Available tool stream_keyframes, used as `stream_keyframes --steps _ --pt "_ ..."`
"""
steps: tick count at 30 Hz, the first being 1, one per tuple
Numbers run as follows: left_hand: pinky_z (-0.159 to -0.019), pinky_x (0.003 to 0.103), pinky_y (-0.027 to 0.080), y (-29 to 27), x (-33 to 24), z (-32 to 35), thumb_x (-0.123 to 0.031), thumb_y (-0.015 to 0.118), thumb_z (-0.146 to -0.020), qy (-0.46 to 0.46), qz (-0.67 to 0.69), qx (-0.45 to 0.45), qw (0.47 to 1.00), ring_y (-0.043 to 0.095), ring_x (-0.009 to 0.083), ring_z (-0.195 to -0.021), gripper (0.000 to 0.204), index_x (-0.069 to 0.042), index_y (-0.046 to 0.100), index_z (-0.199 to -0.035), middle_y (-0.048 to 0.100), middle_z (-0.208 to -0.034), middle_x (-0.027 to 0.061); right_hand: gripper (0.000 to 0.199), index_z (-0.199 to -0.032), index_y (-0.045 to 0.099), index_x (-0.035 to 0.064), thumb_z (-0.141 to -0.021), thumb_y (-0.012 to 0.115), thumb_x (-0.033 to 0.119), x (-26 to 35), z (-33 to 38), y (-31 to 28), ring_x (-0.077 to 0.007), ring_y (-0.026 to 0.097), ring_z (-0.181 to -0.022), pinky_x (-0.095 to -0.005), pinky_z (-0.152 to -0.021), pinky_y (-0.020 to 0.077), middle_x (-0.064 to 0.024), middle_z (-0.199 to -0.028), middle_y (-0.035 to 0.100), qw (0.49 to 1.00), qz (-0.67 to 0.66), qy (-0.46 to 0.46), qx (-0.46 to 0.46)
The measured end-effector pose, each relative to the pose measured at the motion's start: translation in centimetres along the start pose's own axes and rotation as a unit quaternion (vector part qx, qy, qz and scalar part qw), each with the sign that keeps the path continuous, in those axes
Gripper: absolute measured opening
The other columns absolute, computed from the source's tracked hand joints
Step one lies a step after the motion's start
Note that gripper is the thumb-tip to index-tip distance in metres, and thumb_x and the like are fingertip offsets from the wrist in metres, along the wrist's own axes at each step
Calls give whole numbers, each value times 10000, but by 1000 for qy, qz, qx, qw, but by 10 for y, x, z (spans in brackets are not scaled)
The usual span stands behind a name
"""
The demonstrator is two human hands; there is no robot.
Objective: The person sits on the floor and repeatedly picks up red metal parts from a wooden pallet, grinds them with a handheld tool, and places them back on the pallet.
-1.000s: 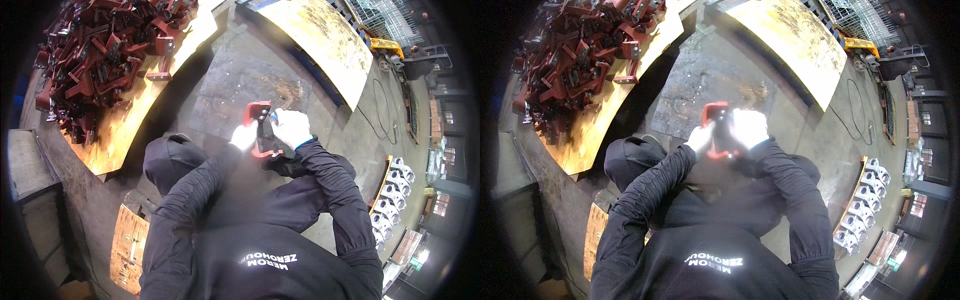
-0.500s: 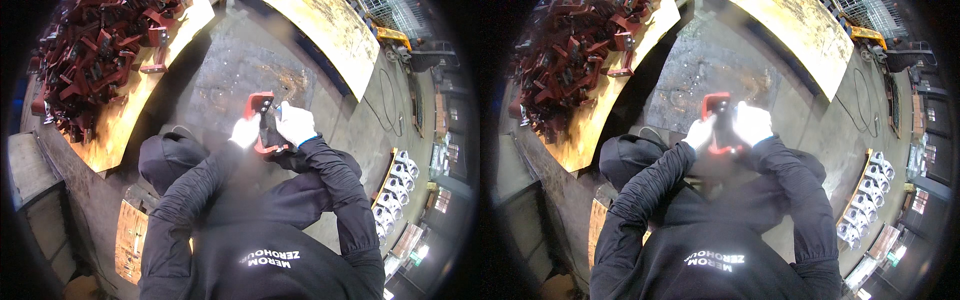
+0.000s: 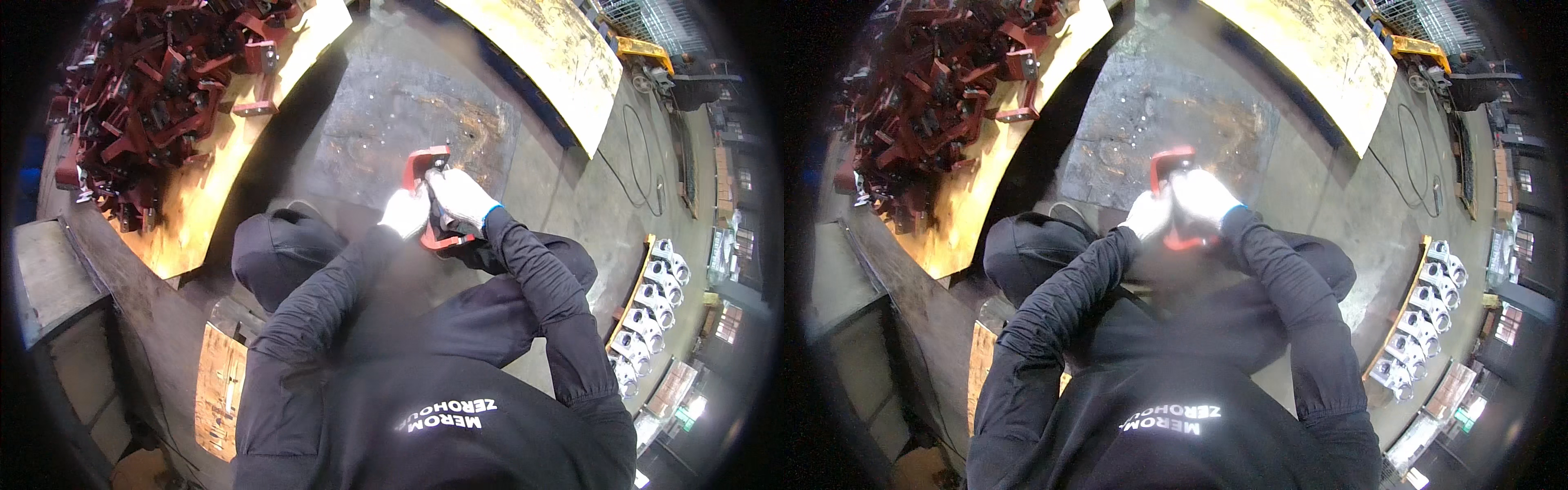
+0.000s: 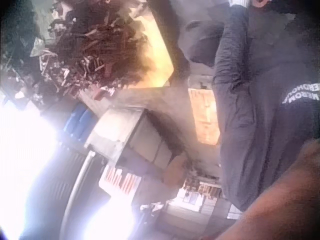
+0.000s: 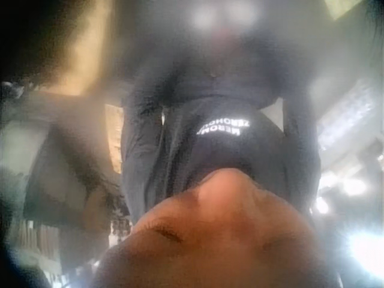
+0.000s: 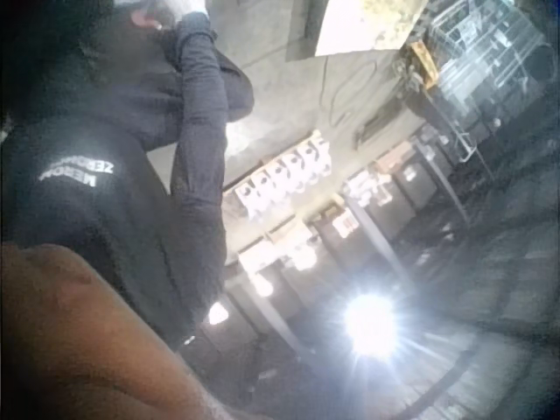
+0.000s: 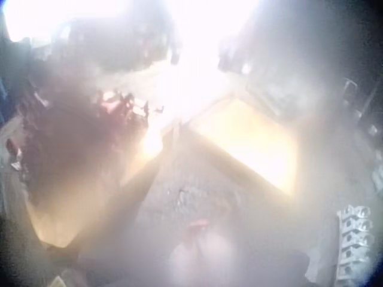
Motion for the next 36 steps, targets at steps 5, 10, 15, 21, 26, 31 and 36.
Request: stream_keyframes --steps 5,10,15,21,26,31,36 --pt "-780 393 506 -12 -3 6 -442 445 -1007 -5 -14 50 999 668 302 -873 525 42 641 -1058 688 -887 195 485 -841 632 -24 -953 517 434 -22 19 -25 -162 551 -496 -328 -476 439 -53 -601 551 972 -176 150 -42" --pt "-724 320 498 -9 0 6 -460 511 -984 11 96 49 994 630 182 -786 515 26 646 -1088 684 -855 111 459 -916 621 -21 -996 463 403 -43 31 20 -132 533 -531 -300 -506 430 -36 -635 556 944 -218 231 -87" --pt "-643 300 480 -18 -19 11 -451 510 -976 -51 118 88 988 600 156 -710 570 101 632 -1047 647 -795 98 358 -1013 644 30 -962 504 356 -49 25 32 -281 643 -686 -394 -649 488 -161 -753 657 956 -133 249 -76" --pt "-721 312 491 -17 -15 4 -449 521 -966 -69 182 91 977 609 174 -825 600 126 621 -1105 665 -907 144 268 -862 633 112 -874 608 379 -25 26 -13 -339 666 -720 -443 -653 503 -134 -755 679 962 229 137 -64" --pt "-745 322 493 -18 -30 10 -460 530 -954 -98 193 77 973 613 171 -872 620 126 611 -1138 671 -945 148 238 -855 639 120 -865 617 357 -25 16 -20 -320 669 -682 -444 -642 507 -129 -731 678 950 295 83 -67" --pt "-793 303 494 -17 -17 8 -412 540 -973 -109 249 59 961 611 166 -919 553 97 600 -1182 664 -1025 133 234 -899 622 93 -871 614 325 -30 8 -11 -312 673 -638 -435 -607 521 -136 -703 675 955 271 113 -49" --pt "-857 289 494 -15 4 -4 -351 544 -1000 -120 364 107 917 604 159 -1004 480 52 570 -1258 635 -1172 124 298 -891 569 44 -922 534 338 -71 16 60 -256 660 -535 -380 -487 507 -110 -602 647 978 96 185 -24"
Point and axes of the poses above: each hand's wrist, its own z-axis away from the middle knuckle, its own y-axis out of the palm, x = y × z, the point moved 4 cm from there along -z, towards the middle knuckle
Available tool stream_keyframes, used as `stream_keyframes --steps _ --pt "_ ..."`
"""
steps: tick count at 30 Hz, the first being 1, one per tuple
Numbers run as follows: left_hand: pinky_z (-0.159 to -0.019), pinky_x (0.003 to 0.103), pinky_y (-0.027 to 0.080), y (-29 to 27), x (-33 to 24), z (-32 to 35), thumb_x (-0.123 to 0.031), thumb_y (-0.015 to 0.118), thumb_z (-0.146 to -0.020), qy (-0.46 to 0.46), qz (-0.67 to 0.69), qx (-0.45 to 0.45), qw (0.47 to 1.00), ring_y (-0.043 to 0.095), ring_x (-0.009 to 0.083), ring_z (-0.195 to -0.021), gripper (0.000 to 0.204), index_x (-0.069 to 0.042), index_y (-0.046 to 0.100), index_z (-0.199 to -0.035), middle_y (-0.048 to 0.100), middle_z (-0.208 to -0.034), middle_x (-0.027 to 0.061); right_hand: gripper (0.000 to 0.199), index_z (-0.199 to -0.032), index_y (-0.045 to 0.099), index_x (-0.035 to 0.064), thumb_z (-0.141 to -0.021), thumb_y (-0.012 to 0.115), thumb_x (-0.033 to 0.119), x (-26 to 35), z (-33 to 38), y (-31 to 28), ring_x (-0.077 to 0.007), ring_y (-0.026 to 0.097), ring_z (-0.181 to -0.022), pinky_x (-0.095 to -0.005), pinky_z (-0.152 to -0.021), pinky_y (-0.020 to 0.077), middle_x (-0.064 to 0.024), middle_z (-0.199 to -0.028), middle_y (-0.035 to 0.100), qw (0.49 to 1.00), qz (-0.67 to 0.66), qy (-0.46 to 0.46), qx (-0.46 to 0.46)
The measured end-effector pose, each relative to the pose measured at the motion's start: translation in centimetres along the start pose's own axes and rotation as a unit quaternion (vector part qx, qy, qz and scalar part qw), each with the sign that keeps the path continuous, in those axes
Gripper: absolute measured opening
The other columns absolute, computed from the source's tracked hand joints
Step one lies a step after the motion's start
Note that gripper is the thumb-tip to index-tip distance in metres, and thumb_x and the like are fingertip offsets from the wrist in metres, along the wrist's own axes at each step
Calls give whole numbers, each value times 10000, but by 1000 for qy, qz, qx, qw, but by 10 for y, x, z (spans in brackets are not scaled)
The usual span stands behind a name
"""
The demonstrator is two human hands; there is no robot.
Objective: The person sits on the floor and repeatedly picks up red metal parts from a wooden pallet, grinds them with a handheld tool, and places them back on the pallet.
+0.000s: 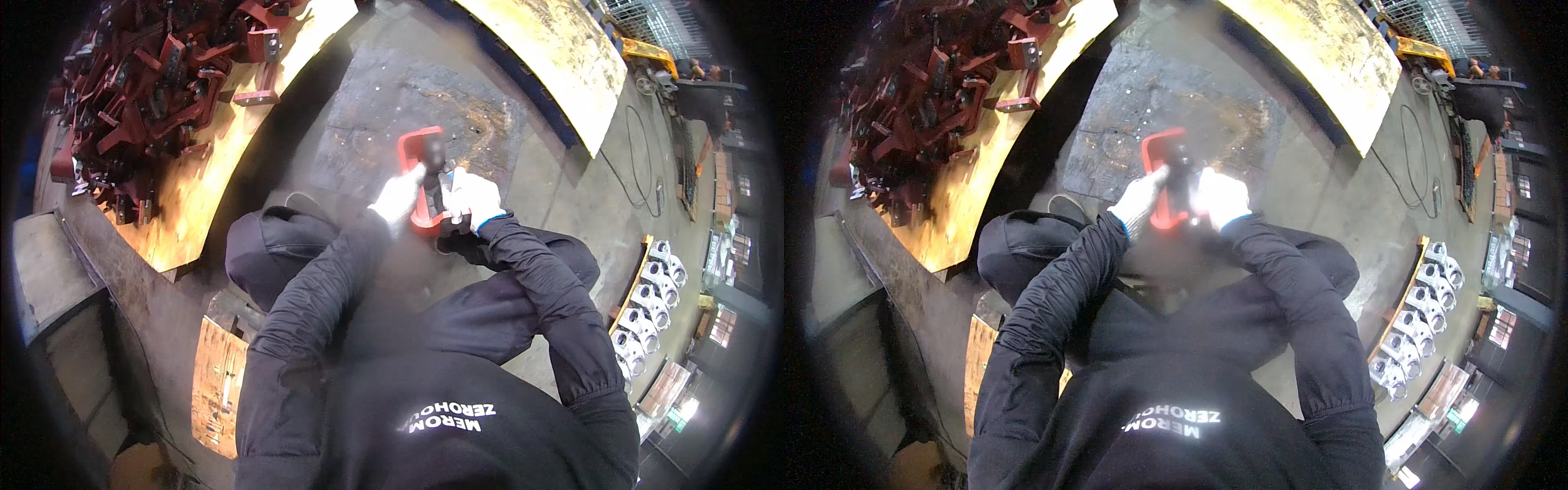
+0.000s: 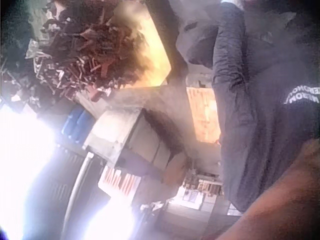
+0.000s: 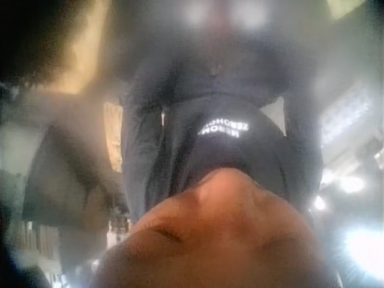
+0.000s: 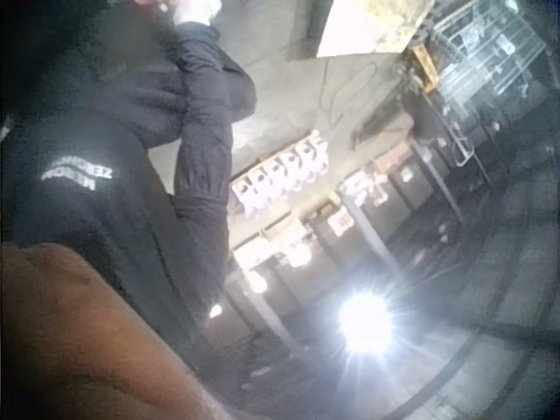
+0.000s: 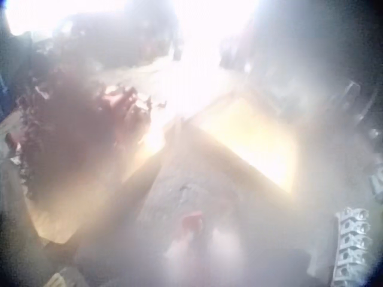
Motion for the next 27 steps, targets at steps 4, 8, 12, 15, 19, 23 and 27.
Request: stream_keyframes --steps 4,8,12,15,19,23,27 --pt "-862 318 497 -1 -1 12 -416 522 -989 -12 -38 12 999 644 201 -977 542 86 584 -1185 667 -1096 143 400 -906 569 8 -972 449 383 31 7 -1 -288 690 -644 -393 -587 543 -169 -695 673 988 -67 72 118" --pt "-838 354 501 4 -4 12 -437 499 -991 19 -206 -9 978 671 260 -953 519 50 630 -1114 695 -984 168 463 -940 619 -24 -1004 350 347 36 8 2 -437 627 -929 -495 -798 476 -265 -958 664 980 -159 -8 122" --pt "-811 371 493 -8 17 -10 -459 492 -992 74 -295 -47 951 648 258 -928 523 27 634 -1123 689 -985 153 479 -812 607 -30 -998 436 377 32 2 -14 -279 608 -577 -407 -559 467 -160 -658 612 941 -326 15 83" --pt "-829 291 478 -8 13 -4 -419 542 -991 27 -329 -65 942 588 138 -939 494 41 622 -1151 665 -1034 77 479 -778 614 -15 -978 513 409 21 10 -40 -173 556 -474 -343 -460 438 -71 -579 579 927 -359 58 88" --pt "-832 279 470 -5 16 -7 -405 562 -986 41 -210 -51 975 582 128 -943 485 39 623 -1170 663 -1039 80 490 -796 638 -25 -985 498 404 -2 19 -25 -173 573 -496 -334 -472 455 -96 -637 608 929 -347 121 49" --pt "-837 274 465 10 12 2 -392 588 -975 47 -195 -34 979 581 128 -951 485 42 617 -1189 660 -1043 83 472 -939 634 -46 -997 458 388 9 26 13 -231 609 -637 -380 -613 487 -147 -743 648 909 -377 176 26" --pt "-775 308 496 -6 17 -5 -485 578 -954 37 -155 -41 986 615 167 -898 541 26 631 -1123 659 -980 100 431 -999 658 18 -956 512 421 20 26 -29 -352 672 -829 -437 -757 507 -221 -884 683 960 -253 108 56"
Point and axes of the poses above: each hand's wrist, its own z-axis away from the middle knuckle, its own y-axis out of the palm, x = y × z, the point moved 4 cm from there along -z, towards the middle knuckle
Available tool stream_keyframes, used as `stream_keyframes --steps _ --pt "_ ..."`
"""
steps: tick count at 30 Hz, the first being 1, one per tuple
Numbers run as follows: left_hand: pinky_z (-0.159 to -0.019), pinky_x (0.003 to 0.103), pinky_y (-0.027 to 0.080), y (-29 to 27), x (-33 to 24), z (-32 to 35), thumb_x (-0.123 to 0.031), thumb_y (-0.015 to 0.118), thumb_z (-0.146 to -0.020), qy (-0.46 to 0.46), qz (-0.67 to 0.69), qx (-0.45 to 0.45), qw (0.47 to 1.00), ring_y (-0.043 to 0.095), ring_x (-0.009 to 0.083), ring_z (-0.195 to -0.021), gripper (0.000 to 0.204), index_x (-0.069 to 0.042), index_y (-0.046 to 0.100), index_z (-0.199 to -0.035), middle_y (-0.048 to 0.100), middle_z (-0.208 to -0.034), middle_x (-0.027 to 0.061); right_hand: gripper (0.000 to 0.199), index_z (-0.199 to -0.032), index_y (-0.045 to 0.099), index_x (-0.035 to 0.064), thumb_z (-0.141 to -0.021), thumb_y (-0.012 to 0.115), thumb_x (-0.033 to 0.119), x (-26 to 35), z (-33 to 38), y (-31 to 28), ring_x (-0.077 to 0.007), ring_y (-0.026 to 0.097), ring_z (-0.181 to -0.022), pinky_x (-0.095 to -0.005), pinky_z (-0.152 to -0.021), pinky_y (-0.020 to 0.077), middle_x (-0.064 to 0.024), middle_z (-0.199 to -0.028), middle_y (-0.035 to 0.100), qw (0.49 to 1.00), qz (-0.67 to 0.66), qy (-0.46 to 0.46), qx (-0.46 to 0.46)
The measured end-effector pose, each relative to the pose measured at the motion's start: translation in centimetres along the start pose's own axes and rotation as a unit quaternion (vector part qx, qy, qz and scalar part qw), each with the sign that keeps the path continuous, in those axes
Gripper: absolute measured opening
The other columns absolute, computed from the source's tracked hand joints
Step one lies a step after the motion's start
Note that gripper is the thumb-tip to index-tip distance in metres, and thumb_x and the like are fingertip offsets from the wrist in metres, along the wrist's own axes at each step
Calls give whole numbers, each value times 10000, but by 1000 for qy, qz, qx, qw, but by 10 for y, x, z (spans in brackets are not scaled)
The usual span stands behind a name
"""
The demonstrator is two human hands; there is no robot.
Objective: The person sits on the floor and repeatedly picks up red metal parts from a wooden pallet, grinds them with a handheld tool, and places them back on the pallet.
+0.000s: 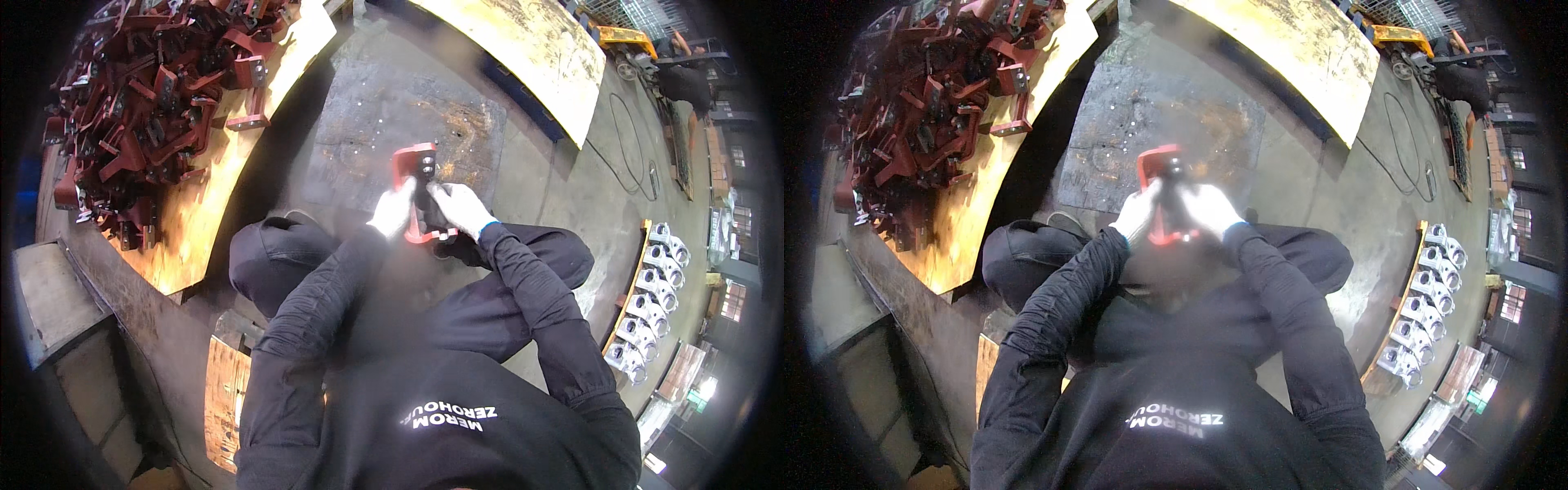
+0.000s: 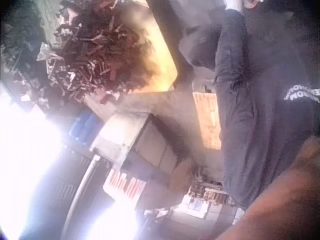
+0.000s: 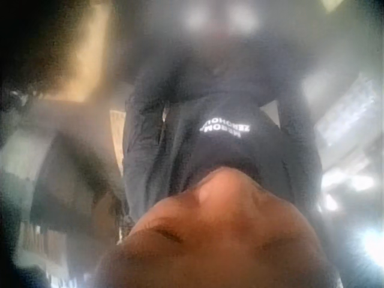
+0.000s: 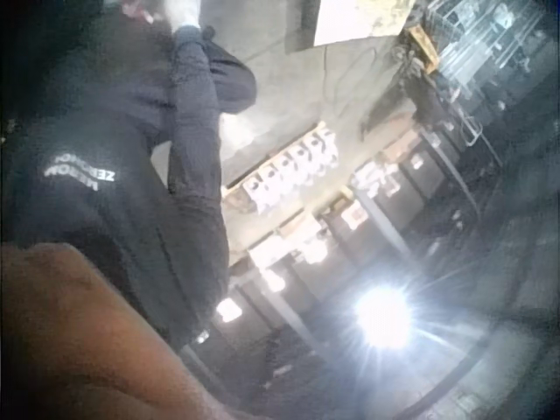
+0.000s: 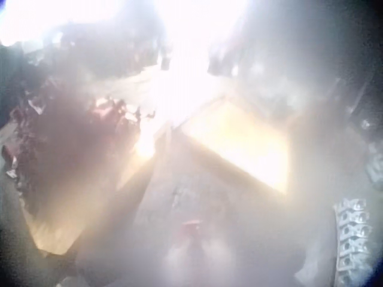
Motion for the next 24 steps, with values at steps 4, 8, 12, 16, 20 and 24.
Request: stream_keyframes --steps 4,8,12,16,20,24 --pt "-707 347 557 -7 2 -6 -537 551 -952 -42 106 -10 993 626 191 -833 608 16 549 -1205 615 -1006 108 306 -934 671 123 -896 584 414 19 9 -28 -359 679 -798 -448 -711 521 -167 -817 692 954 275 -71 -100" --pt "-671 374 587 -1 -6 -8 -532 546 -956 -32 175 -3 984 637 226 -847 622 1 487 -1271 576 -1028 105 230 -846 644 122 -840 643 352 37 6 -39 -323 674 -709 -452 -645 514 -134 -735 675 895 386 -177 -136" --pt "-677 375 589 -4 -1 -16 -519 545 -961 -45 156 16 987 648 245 -861 633 10 479 -1303 585 -1069 126 197 -821 636 123 -821 662 318 45 -3 -42 -310 662 -638 -440 -607 507 -120 -686 664 873 398 -232 -159" --pt "-676 383 593 2 2 -16 -496 543 -969 -31 193 6 981 656 254 -861 606 13 488 -1294 583 -1067 129 173 -806 628 121 -826 650 292 49 -13 -45 -301 658 -606 -431 -596 510 -117 -650 651 864 423 -222 -160" --pt "-698 394 597 0 8 -16 -472 541 -975 -63 183 -17 981 653 249 -885 576 12 494 -1283 582 -1062 123 154 -804 632 120 -821 640 273 36 -19 -71 -297 652 -605 -435 -601 509 -108 -634 642 860 409 -232 -201" --pt "-722 401 599 2 5 -12 -445 537 -984 -63 223 -2 973 641 250 -933 556 14 481 -1292 578 -1090 129 151 -819 638 119 -810 646 269 52 -5 -56 -304 641 -634 -426 -625 498 -109 -673 652 847 455 -241 -132"
Point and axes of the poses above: each hand's wrist, its own z-axis away from the middle knuckle, its own y-axis out of the palm, x = y × z, the point moved 4 cm from there along -z, towards the middle knuckle
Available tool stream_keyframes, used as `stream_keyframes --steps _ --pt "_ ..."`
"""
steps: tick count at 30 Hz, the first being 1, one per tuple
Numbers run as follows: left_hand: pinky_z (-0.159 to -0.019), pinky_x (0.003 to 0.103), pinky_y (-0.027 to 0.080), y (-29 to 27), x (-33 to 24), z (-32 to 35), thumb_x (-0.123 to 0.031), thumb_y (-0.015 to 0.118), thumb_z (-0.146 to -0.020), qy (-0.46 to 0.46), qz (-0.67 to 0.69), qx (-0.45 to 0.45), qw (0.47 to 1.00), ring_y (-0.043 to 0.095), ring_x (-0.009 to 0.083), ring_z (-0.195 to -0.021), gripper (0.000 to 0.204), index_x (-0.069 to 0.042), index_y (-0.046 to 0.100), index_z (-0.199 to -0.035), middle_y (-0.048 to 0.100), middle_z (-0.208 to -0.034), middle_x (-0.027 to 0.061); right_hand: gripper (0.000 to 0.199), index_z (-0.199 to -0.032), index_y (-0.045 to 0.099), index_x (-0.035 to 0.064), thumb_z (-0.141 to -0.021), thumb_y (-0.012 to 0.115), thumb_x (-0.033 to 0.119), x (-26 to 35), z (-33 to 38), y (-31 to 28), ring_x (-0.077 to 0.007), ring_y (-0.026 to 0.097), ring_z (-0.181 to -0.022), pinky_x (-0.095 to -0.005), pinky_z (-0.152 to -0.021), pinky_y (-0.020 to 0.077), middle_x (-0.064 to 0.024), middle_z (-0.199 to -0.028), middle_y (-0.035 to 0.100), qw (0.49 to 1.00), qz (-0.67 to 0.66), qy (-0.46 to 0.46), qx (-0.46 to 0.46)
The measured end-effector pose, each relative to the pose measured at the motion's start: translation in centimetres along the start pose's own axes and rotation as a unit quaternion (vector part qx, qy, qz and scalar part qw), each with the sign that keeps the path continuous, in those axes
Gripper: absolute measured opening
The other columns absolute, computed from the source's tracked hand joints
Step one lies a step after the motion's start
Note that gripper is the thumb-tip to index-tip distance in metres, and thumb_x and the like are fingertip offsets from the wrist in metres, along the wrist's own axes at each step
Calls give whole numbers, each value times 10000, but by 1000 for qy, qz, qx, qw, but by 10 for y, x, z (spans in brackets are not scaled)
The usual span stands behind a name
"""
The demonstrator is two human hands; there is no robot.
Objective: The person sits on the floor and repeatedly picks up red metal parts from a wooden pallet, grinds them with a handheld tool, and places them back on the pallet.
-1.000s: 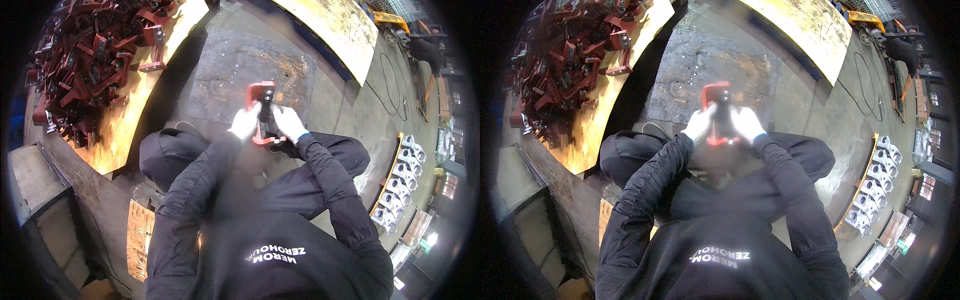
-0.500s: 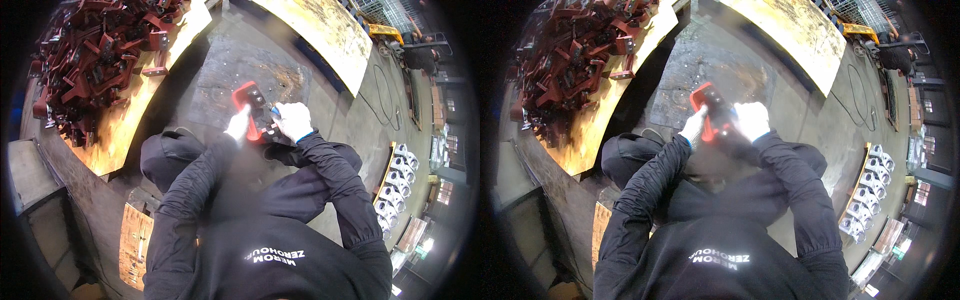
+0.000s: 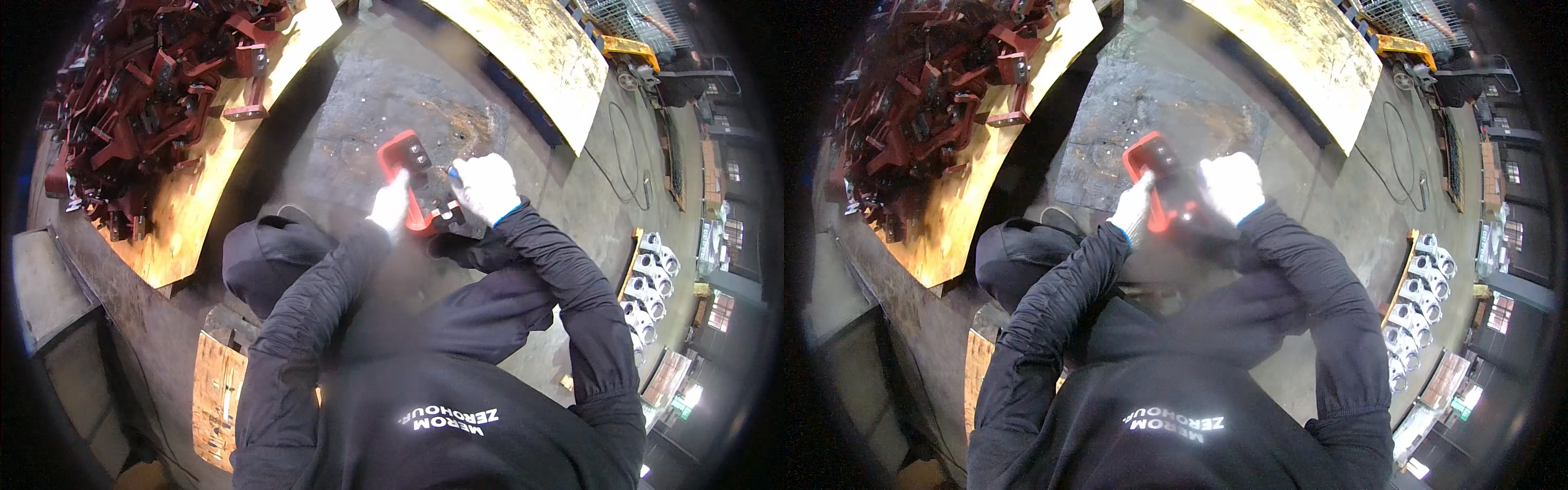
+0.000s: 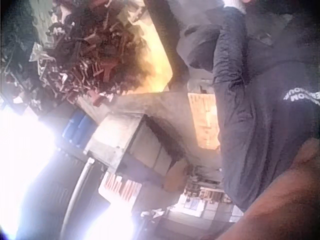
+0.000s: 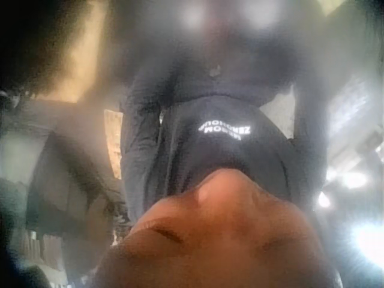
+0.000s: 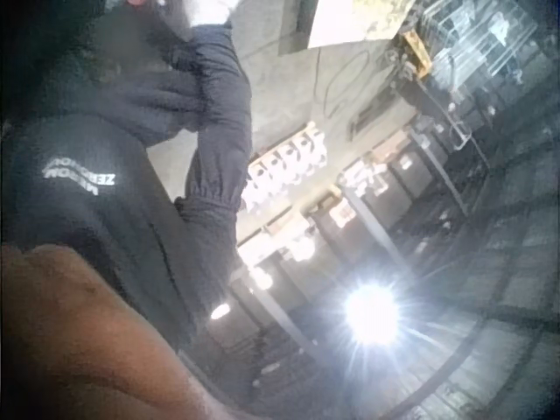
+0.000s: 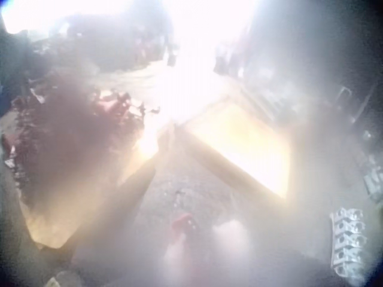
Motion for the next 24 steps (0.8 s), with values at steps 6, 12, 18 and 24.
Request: stream_keyframes --steps 6,12,18,24 --pt "-725 410 600 14 -3 -6 -414 537 -990 7 36 5 999 637 262 -947 516 10 477 -1279 572 -1103 139 142 -803 596 128 -793 644 262 -2 -9 29 -288 606 -595 -416 -595 444 -87 -629 592 999 7 -20 -31" --pt "-730 403 599 13 -8 7 -424 528 -997 -32 8 -22 999 649 255 -894 500 -2 491 -1262 580 -1095 124 154 -835 599 112 -832 627 263 1 -13 16 -312 662 -687 -434 -634 494 -124 -695 639 997 -61 45 30" --pt "-730 383 573 9 -9 6 -446 502 -1006 -3 113 70 991 641 239 -942 491 -41 490 -1283 582 -1126 95 368 -971 674 82 -768 677 389 17 6 52 -347 675 -757 -431 -701 523 -159 -828 695 960 -270 26 70" --pt "-786 358 560 15 -24 28 -457 491 -1009 -34 63 70 995 626 215 -980 519 -48 471 -1327 587 -1139 98 320 -938 660 54 -880 577 358 30 -5 124 -294 618 -856 -392 -739 503 -134 -892 625 907 -408 37 102"
Point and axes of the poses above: each hand's wrist, its own z-axis away from the middle knuckle, its own y-axis out of the palm, x = y × z, the point moved 4 cm from there along -z, towards the middle knuckle
